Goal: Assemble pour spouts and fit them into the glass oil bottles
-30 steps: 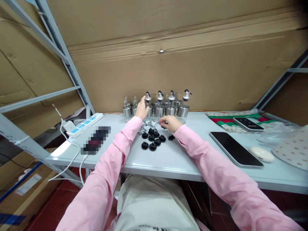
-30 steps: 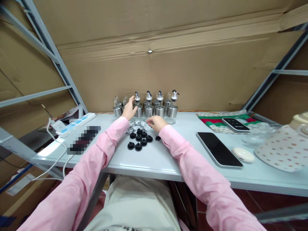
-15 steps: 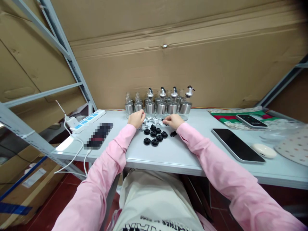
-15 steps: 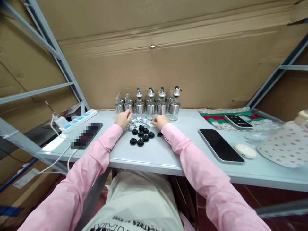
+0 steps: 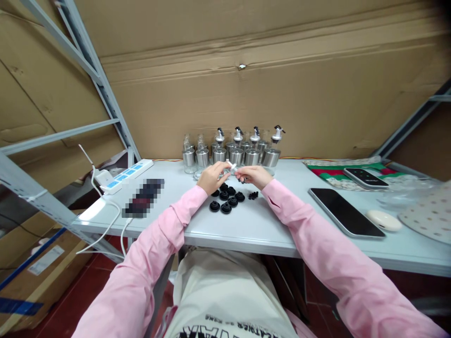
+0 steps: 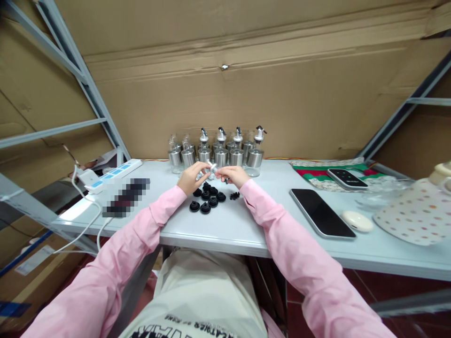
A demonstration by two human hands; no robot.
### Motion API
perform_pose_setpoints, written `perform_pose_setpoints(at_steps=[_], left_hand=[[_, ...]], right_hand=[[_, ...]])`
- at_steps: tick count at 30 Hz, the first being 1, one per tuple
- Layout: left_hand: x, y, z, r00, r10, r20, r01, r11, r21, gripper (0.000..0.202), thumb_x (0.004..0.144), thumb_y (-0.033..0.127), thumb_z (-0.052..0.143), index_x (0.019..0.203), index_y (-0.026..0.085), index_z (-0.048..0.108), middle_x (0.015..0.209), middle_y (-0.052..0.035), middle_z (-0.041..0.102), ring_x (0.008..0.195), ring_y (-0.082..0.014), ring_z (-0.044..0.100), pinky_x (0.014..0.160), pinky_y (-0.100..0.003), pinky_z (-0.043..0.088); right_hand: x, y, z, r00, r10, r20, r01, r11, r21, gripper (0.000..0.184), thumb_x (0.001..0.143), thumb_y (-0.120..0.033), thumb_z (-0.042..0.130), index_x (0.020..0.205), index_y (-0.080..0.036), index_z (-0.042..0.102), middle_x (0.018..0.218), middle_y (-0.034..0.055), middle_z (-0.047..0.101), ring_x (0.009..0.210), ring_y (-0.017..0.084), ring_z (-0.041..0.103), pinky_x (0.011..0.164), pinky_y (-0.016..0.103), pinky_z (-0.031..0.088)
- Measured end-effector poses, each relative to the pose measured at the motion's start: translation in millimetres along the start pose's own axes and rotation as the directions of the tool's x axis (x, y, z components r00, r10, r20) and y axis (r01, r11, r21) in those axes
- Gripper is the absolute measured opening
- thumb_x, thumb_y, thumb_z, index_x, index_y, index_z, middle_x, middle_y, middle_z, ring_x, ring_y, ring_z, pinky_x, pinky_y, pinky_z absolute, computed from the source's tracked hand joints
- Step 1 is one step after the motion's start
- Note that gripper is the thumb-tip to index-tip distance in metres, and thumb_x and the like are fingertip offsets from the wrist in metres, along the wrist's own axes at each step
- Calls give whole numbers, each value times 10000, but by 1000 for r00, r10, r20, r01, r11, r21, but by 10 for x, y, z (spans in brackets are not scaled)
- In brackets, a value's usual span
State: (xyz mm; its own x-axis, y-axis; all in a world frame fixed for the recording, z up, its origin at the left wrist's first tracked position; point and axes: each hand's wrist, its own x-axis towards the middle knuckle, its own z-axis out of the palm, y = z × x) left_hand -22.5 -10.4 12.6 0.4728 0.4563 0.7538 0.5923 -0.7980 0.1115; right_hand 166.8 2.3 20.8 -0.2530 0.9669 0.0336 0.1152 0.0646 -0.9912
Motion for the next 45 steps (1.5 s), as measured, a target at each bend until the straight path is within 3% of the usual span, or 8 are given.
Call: perform_pose_setpoints(at_steps=[5, 11, 14, 17, 21, 36, 41, 45], left_hand=[[-16, 3, 36, 999, 21, 31, -19, 998, -62, 369, 823, 379, 553, 1108, 162, 468, 1007, -81, 602, 845, -148, 613, 778, -279, 484], [-37, -29, 73, 998, -32, 53, 36, 998, -59, 292, 829, 365, 551, 1037, 179, 466, 890, -42, 626, 806, -151, 623, 757, -282, 486], [-38, -23, 61, 999, -16, 38, 18, 999, -37, 270, 815, 334, 561, 1015, 178, 468, 847, -37, 627, 783, -160, 620, 754, -293, 481], [-37, 5, 48, 999, -19, 45, 20, 1000, -21, 252, 788, 296, 567, 991, 183, 470, 824, -28, 624, 772, -161, 614, 749, -290, 477], [-39, 43, 43, 995, -4, 101, 6, 1000, -10, 229, 766, 287, 566, 956, 193, 480, 791, -12, 621, 738, -155, 604, 735, -278, 472], [-24, 76, 46, 988, 114, 108, -109, 993, -51, 299, 781, 274, 539, 1054, 170, 478, 908, -34, 610, 762, -134, 599, 754, -264, 473], [-16, 106, 52, 974, 139, 179, -137, 990, -26, 275, 832, 266, 475, 1088, 170, 507, 953, -48, 613, 769, -130, 603, 784, -266, 465], [-11, 99, 24, 978, 109, 177, -113, 994, 11, 294, 783, 198, 479, 1071, 157, 525, 884, -40, 605, 750, -134, 590, 787, -264, 459]], right_hand=[[-35, 9, 25, 987, -73, 143, 79, 996, -36, 242, 590, -381, 624, 540, -145, 598, 592, 30, 575, 571, 96, 483, 492, 220, 315], [-44, 5, 31, 970, -154, 186, 183, 972, -151, 241, 607, -396, 581, 587, -157, 609, 513, -23, 515, 499, 75, 412, 496, 229, 328], [-42, -7, 29, 974, -155, 164, 183, 969, -169, 251, 579, -403, 615, 626, -156, 622, 511, -22, 517, 503, 79, 426, 483, 229, 326], [-34, -24, 22, 984, -174, 34, 177, 977, -122, 332, 574, -453, 635, 715, -152, 642, 572, -5, 559, 520, 83, 465, 463, 219, 327], [-31, -49, 8, 952, -279, -128, 271, 960, -76, 434, 593, -540, 633, 784, -150, 648, 670, 19, 618, 550, 90, 503, 471, 224, 366], [-69, -69, 41, 944, -323, -72, 320, 946, -46, 405, 549, -505, 699, 740, -148, 671, 625, 29, 640, 591, 130, 552, 521, 256, 390], [-56, -65, -17, 940, -337, -48, 328, 935, -135, 401, 590, -507, 669, 775, -153, 703, 688, 40, 671, 618, 137, 559, 566, 275, 429], [-5, -47, -235, 958, -285, 25, 280, 914, -294, 385, 552, -499, 694, 710, -149, 717, 684, 45, 679, 643, 152, 573, 650, 301, 462]])
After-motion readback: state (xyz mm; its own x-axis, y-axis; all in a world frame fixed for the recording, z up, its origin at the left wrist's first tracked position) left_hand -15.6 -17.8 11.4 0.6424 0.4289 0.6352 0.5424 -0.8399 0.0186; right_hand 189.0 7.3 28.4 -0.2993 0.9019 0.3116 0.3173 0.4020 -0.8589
